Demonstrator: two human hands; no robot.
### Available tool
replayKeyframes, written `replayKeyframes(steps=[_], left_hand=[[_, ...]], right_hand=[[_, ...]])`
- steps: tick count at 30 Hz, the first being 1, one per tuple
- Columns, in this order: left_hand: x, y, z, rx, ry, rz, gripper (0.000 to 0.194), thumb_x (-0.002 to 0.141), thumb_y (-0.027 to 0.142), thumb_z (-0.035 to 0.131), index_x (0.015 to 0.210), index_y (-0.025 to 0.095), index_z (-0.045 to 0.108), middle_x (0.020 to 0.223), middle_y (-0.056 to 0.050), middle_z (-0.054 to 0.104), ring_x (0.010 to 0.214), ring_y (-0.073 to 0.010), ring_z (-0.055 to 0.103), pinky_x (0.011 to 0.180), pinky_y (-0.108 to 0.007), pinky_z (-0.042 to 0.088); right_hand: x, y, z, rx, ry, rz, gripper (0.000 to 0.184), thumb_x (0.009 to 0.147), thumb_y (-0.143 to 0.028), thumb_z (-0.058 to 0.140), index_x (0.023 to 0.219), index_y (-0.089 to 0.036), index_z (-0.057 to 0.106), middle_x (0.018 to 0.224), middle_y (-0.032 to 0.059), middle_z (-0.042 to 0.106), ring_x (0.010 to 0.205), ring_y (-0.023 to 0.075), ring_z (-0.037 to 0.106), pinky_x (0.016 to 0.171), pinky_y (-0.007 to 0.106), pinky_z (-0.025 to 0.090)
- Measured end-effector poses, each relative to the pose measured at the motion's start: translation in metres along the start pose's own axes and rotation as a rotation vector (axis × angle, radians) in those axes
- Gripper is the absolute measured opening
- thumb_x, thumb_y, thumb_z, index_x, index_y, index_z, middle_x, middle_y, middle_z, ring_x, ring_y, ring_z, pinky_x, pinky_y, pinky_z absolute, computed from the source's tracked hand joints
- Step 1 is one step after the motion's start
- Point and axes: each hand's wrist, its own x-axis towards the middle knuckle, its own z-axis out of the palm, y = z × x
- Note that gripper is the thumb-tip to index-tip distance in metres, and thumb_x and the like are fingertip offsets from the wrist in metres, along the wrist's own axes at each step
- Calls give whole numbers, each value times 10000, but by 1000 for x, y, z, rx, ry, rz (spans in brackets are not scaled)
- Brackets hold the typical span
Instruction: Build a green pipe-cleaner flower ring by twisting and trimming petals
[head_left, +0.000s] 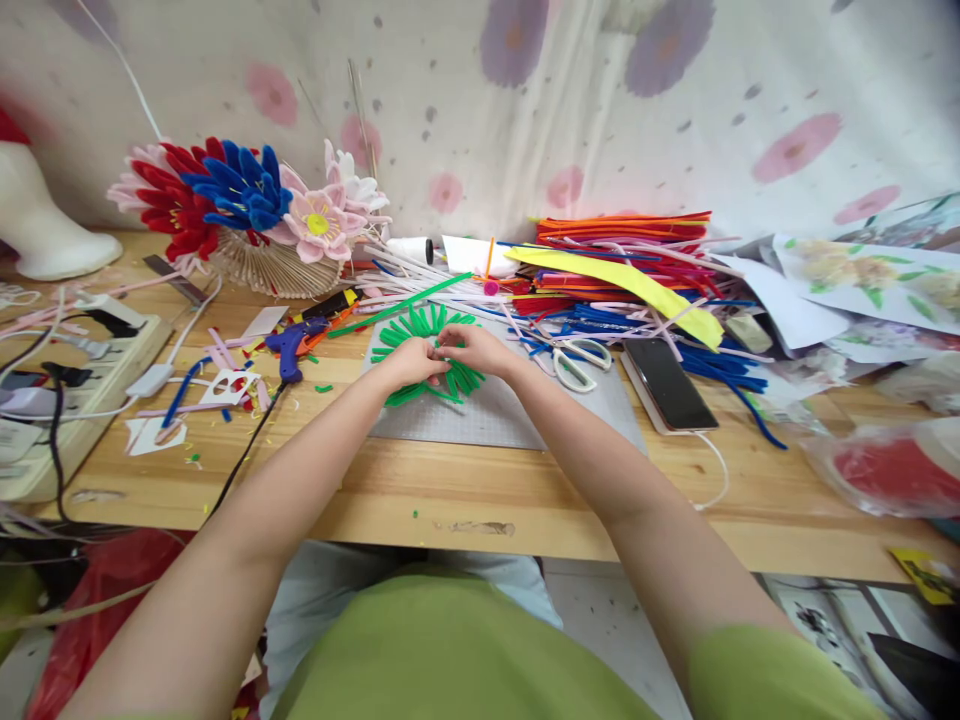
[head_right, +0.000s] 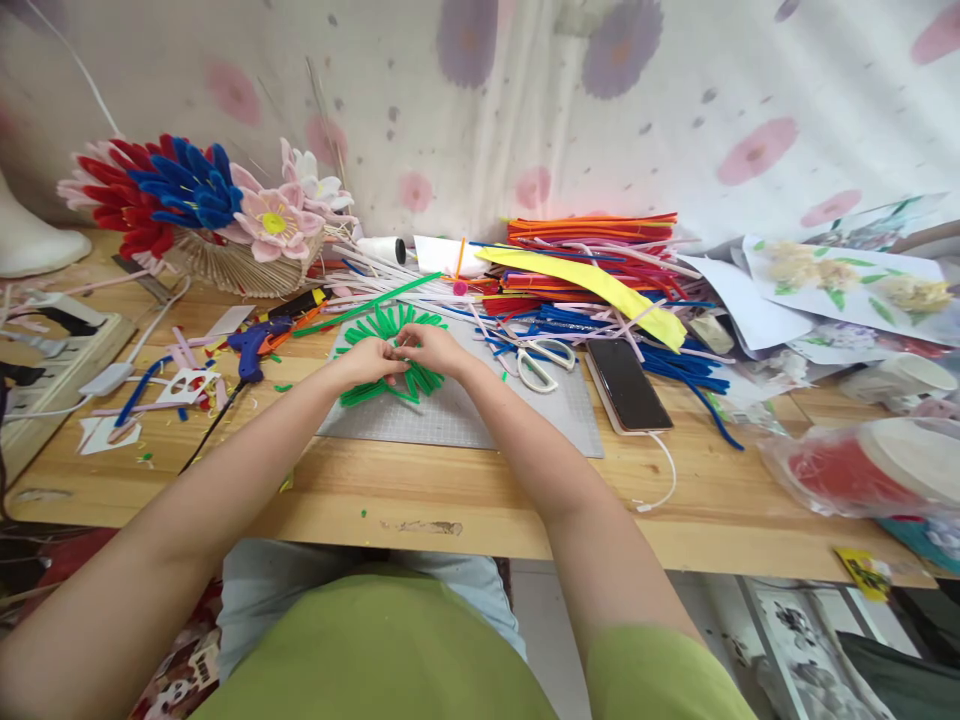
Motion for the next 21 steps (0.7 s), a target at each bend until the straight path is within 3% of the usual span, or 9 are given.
replayKeyframes(steps=[4,9,11,15,21], left_hand=[[1,-7,2,-3,64,17,175,679,245,634,547,139,590,405,31,517,379,-67,389,440,-209,283],[3,-13,4,-36,127,-7,215,644,315,680,562,145,577,403,48,466,412,-79,412,477,-223,317],[3,-13,5,-16,179,-27,218,615,321,711,674,150,589,462,46,517,446,-94,452,495,-230,335],[-3,-6,9,86,365,21,473,582,259,747,974,186,494,658,35,640,629,-141,576,602,-247,391],[-13,2,14,93,433,135,410,653,199,682,981,223,437,769,23,681,711,-151,607,666,-265,406]], right_hand=[[3,-2,4,75,50,106,206,719,-308,634,846,-166,557,745,-15,611,686,113,554,621,223,384],[2,2,5,110,63,99,218,700,-346,634,760,-176,510,690,-35,558,640,103,509,587,217,351],[1,2,6,108,82,100,212,698,-342,626,739,-178,497,677,-39,541,627,100,489,580,217,341],[1,2,7,95,116,127,217,695,-353,611,720,-182,480,642,-45,512,589,94,448,558,219,317],[8,7,10,121,111,153,207,672,-352,606,702,-172,507,626,-45,517,576,89,434,548,219,304]])
